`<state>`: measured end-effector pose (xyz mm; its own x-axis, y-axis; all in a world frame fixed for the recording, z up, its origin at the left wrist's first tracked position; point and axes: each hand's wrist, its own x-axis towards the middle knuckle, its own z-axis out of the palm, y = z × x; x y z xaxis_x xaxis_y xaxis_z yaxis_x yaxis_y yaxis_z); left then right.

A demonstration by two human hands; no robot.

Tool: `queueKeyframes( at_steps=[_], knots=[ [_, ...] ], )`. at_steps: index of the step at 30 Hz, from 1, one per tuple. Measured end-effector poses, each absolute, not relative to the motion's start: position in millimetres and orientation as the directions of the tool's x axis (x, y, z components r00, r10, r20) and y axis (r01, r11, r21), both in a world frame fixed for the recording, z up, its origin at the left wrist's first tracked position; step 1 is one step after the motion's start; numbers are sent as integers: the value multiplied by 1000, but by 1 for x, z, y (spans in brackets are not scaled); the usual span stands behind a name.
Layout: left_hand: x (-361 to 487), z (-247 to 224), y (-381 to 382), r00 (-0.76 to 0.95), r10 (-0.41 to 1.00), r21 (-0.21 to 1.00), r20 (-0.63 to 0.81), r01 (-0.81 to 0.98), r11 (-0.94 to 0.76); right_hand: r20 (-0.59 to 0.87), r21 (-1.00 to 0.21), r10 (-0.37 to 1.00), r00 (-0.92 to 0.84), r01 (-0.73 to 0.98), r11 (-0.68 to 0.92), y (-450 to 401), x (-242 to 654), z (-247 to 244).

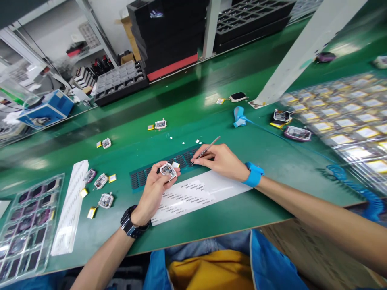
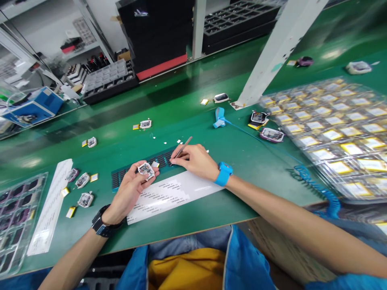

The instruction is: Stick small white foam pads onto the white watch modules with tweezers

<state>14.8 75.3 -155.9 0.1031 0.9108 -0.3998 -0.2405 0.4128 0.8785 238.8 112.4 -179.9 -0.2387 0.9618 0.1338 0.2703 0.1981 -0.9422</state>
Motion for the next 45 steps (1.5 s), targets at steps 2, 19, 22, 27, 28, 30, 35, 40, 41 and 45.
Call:
queueKeyframes(
  at_steps=[2, 19, 22, 27, 28, 30, 35, 40, 41, 45],
  knots=[
    [15, -156, 75, 108, 912, 881, -397, -236, 411, 142, -932, 962, -232, 296, 209, 114, 238, -180],
    [15, -163, 75, 110, 919, 881, -380, -259, 395, -49, -983, 888, -458, 182, 39, 131, 255, -168],
    [16, -162, 75, 104, 920, 881, -378, -266, 392, -76, -984, 871, -486, 177, 13, 130, 260, -166],
    [14, -152, 75, 119, 933, 883, -339, -302, 359, 33, -984, 953, -302, 158, 84, 118, 249, -146],
    [12, -149, 75, 138, 938, 883, -318, -316, 346, 84, -980, 959, -272, 154, 130, 114, 242, -140],
    [10, -145, 73, 179, 943, 881, -282, -342, 328, 204, -959, 949, -240, 144, 242, 106, 227, -129],
    [4, -138, 69, 250, 921, 851, -298, -368, 375, 397, -881, 872, -286, 147, 450, 88, 197, -121],
    [4, -139, 67, 315, 893, 827, -321, -366, 426, 497, -795, 815, -298, 218, 565, 79, 195, -129],
    [4, -139, 67, 320, 889, 821, -327, -369, 435, 504, -786, 806, -308, 223, 577, 78, 196, -131],
    [3, -140, 66, 322, 881, 805, -347, -380, 456, 524, -748, 779, -344, 250, 614, 77, 197, -135]
  ],
)
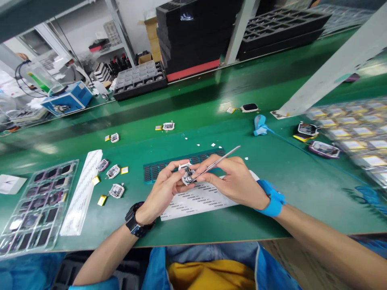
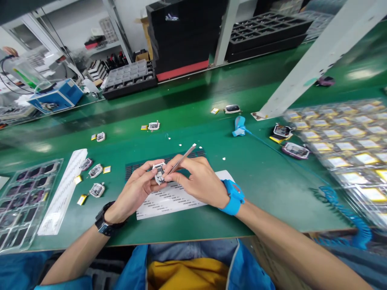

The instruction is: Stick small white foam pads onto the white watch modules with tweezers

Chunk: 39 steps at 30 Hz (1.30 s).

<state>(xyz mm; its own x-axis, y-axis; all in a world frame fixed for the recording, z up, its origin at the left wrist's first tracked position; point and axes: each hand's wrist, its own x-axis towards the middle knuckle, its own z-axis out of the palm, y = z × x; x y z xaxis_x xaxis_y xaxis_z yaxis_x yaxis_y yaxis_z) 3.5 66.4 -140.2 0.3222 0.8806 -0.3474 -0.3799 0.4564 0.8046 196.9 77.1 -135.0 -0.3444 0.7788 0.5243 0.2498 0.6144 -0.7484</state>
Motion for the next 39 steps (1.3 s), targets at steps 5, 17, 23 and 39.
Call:
queueKeyframes(
  at_steps=[5, 17, 23, 39],
  knots=[
    [4, -140, 67, 332, 873, 792, -358, -387, 472, 536, -727, 770, -346, 274, 630, 76, 196, -137],
    [4, -139, 66, 327, 883, 831, -337, -338, 442, 547, -715, 747, -378, 253, 652, 77, 196, -144],
    [5, -139, 66, 347, 887, 835, -305, -351, 424, 527, -730, 774, -351, 279, 624, 76, 195, -143],
    [2, -136, 64, 356, 884, 860, -302, -299, 414, 488, -819, 816, -310, 161, 551, 75, 204, -139]
  ],
)
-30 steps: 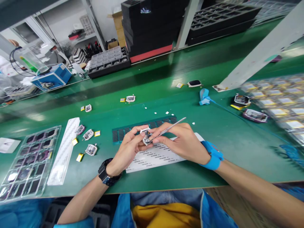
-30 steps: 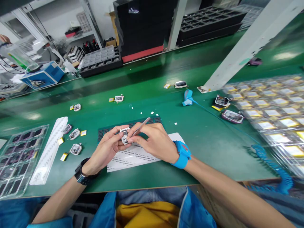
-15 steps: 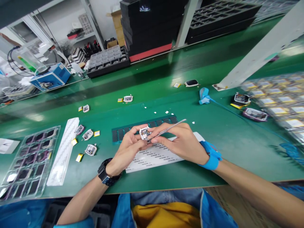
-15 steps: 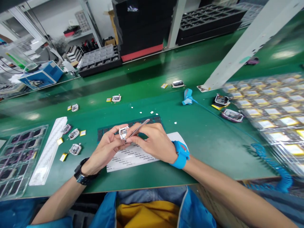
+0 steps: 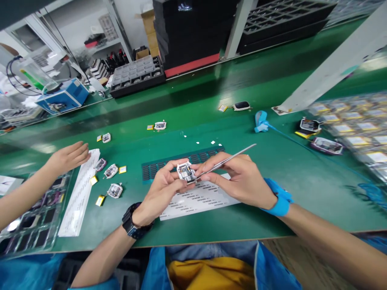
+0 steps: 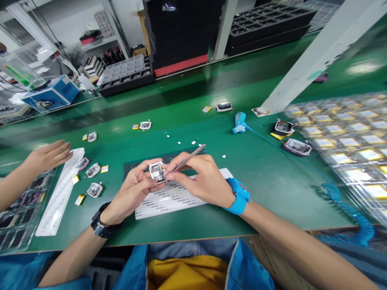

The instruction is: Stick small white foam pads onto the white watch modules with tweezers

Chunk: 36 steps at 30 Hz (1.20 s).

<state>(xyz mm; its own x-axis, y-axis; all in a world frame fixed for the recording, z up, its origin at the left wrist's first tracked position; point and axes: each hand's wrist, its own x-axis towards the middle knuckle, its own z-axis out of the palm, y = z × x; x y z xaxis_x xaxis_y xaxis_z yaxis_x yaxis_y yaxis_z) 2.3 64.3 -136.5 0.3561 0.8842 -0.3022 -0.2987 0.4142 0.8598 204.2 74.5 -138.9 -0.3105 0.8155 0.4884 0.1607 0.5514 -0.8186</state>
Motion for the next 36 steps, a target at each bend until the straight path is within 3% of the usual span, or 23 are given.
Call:
queueKeyframes(
  at_steps=[17, 26, 28, 30, 32, 36],
  knots=[
    [4, -135, 64, 340, 901, 870, -269, -316, 379, 578, -744, 726, -373, 124, 656, 74, 204, -141],
    [-6, -134, 74, 337, 919, 911, -202, -281, 303, 408, -910, 911, -53, 53, 411, 81, 202, -136],
    [-14, -124, 89, 275, 941, 947, -196, -198, 255, 356, -931, 934, -41, 70, 358, 85, 204, -136],
    [-25, -114, 115, 138, 975, 985, -172, 19, 171, 312, -946, 949, -45, 84, 315, 90, 207, -138],
    [-40, -107, 149, -39, 993, 953, -113, 280, 119, 283, -953, 958, -47, 101, 286, 94, 210, -142],
    [-81, -110, 219, -305, 952, 858, -19, 484, 172, 253, -956, 966, -54, 140, 258, 100, 212, -148]
  ],
)
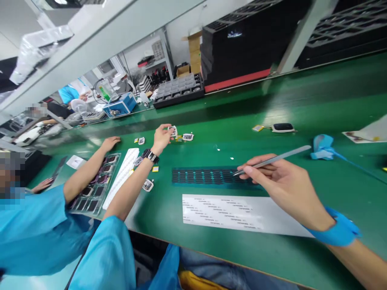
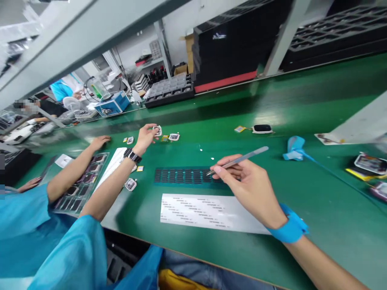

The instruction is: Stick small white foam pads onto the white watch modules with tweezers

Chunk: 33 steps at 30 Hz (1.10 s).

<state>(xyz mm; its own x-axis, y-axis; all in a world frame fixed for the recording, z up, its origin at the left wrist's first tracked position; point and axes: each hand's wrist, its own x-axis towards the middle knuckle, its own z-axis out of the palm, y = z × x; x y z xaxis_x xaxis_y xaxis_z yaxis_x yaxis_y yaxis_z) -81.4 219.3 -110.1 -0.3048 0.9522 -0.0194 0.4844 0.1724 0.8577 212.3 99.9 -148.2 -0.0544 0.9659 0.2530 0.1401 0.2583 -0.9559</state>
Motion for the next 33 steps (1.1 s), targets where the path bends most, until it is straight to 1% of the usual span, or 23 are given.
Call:
queueKeyframes(
  at_steps=[2, 5, 9, 12, 14, 16, 18, 23, 27, 30, 33],
  knots=[
    [-104, -117, 243, -392, 920, 787, 16, 572, 230, 231, -958, 971, -54, 159, 237, 102, 213, -149],
    [-139, -127, 255, -489, 869, 659, 78, 679, 324, 185, -964, 982, -46, 187, 191, 105, 212, -147],
    [-180, -133, 243, -602, 782, 497, 164, 735, 461, 161, -957, 986, -45, 236, 167, 106, 210, -143],
    [-201, -135, 235, -634, 753, 424, 176, 739, 523, 172, -950, 983, -64, 252, 182, 104, 209, -142],
    [-208, -135, 233, -622, 764, 408, 172, 751, 519, 176, -949, 981, -81, 251, 191, 103, 209, -143],
    [-209, -135, 233, -582, 794, 413, 173, 775, 478, 177, -951, 980, -89, 241, 193, 103, 209, -143],
    [-202, -135, 229, -507, 843, 428, 181, 812, 397, 177, -952, 980, -89, 236, 193, 104, 210, -144],
    [-168, -142, 193, -176, 964, 460, 199, 885, 67, 219, -939, 971, -98, 249, 236, 104, 210, -145],
    [-147, -145, 155, 72, 985, 450, 155, 883, -135, 235, -940, 965, -116, 227, 256, 102, 209, -144],
    [-138, -140, 151, 164, 980, 422, 110, 885, -196, 247, -939, 960, -134, 212, 272, 102, 208, -144],
    [-123, -132, 177, 165, 976, 386, 140, 899, -207, 281, -925, 950, -135, 225, 306, 102, 209, -146]
  ],
)
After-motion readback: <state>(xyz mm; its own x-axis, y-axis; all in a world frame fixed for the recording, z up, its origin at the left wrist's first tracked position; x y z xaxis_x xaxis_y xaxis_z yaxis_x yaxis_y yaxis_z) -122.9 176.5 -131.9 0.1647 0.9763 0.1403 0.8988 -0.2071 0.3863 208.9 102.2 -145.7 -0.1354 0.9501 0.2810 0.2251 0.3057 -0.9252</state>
